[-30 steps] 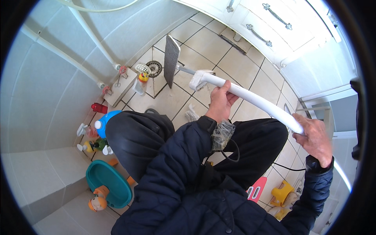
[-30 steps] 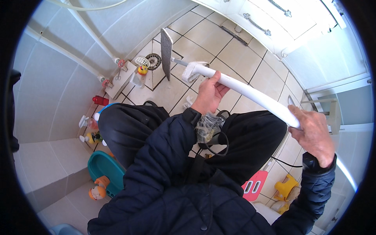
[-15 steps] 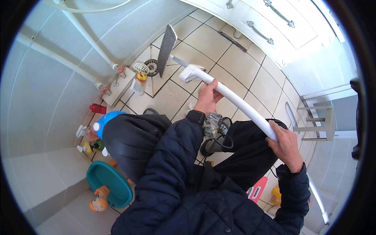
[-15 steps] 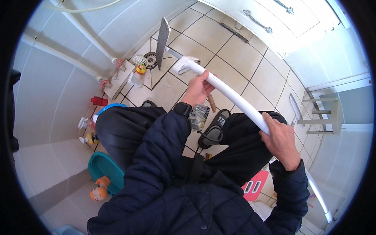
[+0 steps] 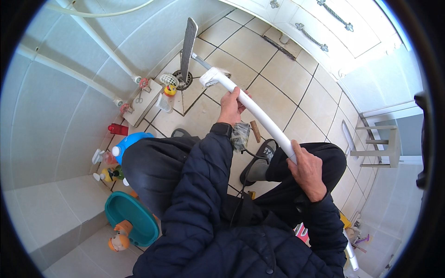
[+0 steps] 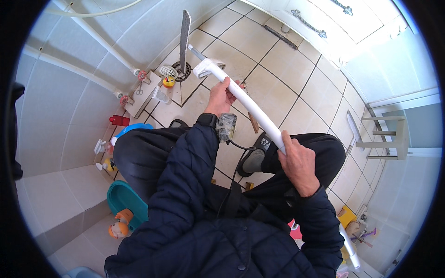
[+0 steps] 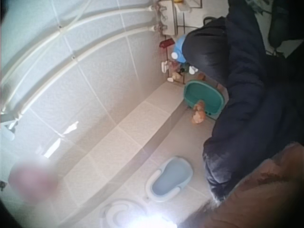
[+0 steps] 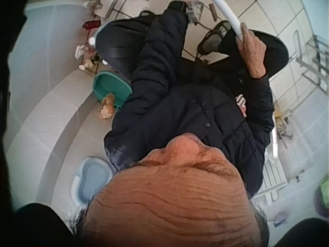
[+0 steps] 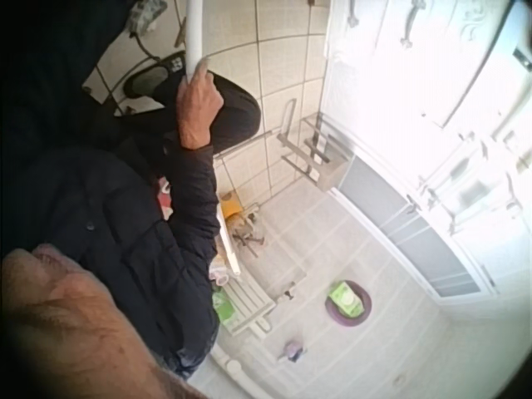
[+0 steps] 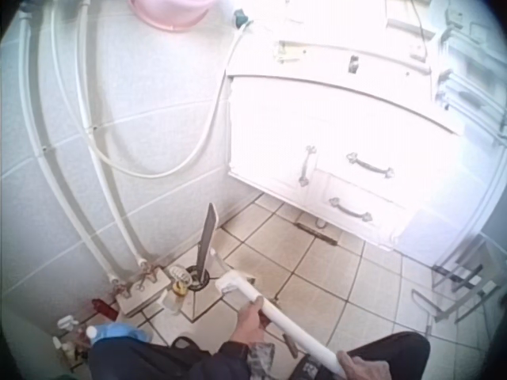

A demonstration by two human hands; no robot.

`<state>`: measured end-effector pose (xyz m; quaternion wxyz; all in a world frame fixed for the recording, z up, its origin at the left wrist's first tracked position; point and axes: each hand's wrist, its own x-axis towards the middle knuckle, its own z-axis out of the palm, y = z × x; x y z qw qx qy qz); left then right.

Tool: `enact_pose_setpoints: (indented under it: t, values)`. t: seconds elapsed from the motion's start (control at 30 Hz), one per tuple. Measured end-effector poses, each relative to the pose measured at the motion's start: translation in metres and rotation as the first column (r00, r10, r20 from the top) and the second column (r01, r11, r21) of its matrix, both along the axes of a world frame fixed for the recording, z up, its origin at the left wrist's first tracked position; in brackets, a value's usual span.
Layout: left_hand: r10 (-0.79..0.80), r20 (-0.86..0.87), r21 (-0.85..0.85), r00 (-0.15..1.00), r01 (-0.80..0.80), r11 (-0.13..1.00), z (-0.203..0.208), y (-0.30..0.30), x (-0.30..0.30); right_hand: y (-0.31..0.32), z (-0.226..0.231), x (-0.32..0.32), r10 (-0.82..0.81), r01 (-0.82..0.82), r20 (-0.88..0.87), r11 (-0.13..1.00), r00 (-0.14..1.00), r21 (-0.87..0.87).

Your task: The person assembles a flat mop by attaching the mop head to a white handle, then wipes the tiled floor around a drain with a small cloth. The person also picks up a yellow toy and places it aside.

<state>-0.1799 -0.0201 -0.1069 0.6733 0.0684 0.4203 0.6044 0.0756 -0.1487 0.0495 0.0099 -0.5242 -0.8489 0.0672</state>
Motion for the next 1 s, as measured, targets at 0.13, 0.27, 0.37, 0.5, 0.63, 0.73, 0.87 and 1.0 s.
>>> enact_pose_setpoints:
  t: [0.13, 0.27, 0.37, 0.5, 0.63, 0.73, 0.87, 1.0]
  values:
    - [0.05, -0.021, -0.032, 0.999, -0.051, 0.998, -0.006, 0.006, -0.008, -0.005, -0.023, -0.016, -0.016, 0.017, -0.075, 1.0, 0.997, 0.009]
    - [0.073, -0.023, -0.042, 0.997, -0.074, 0.996, -0.013, 0.012, -0.019, -0.008, -0.041, -0.033, -0.109, 0.101, -0.065, 0.989, 0.992, -0.11]
    - [0.102, -0.031, -0.058, 0.994, -0.104, 0.993, -0.017, 0.015, -0.023, -0.007, -0.051, -0.043, -0.12, 0.108, -0.112, 0.989, 0.986, -0.102]
    - [0.073, -0.066, -0.055, 0.995, -0.077, 0.996, -0.021, 0.019, -0.024, -0.003, -0.058, -0.049, -0.123, 0.103, -0.176, 0.987, 0.977, -0.121]
    - [0.021, -0.083, -0.071, 0.996, -0.027, 0.997, -0.022, 0.018, -0.023, -0.002, -0.06, -0.046, -0.174, 0.124, -0.281, 0.974, 0.944, -0.189]
    - [0.014, -0.099, -0.081, 0.995, -0.022, 0.996, -0.02, 0.014, -0.016, -0.004, -0.057, -0.037, -0.272, 0.164, -0.338, 0.935, 0.901, -0.314]
    - [0.045, -0.092, -0.104, 0.995, -0.054, 0.993, -0.009, 0.007, 0.007, -0.007, -0.04, -0.015, -0.316, 0.156, -0.384, 0.906, 0.868, -0.393]
    - [0.149, -0.073, -0.141, 0.986, -0.158, 0.977, 0.015, -0.006, 0.046, -0.008, -0.002, 0.017, -0.369, 0.119, -0.404, 0.844, 0.837, -0.523]
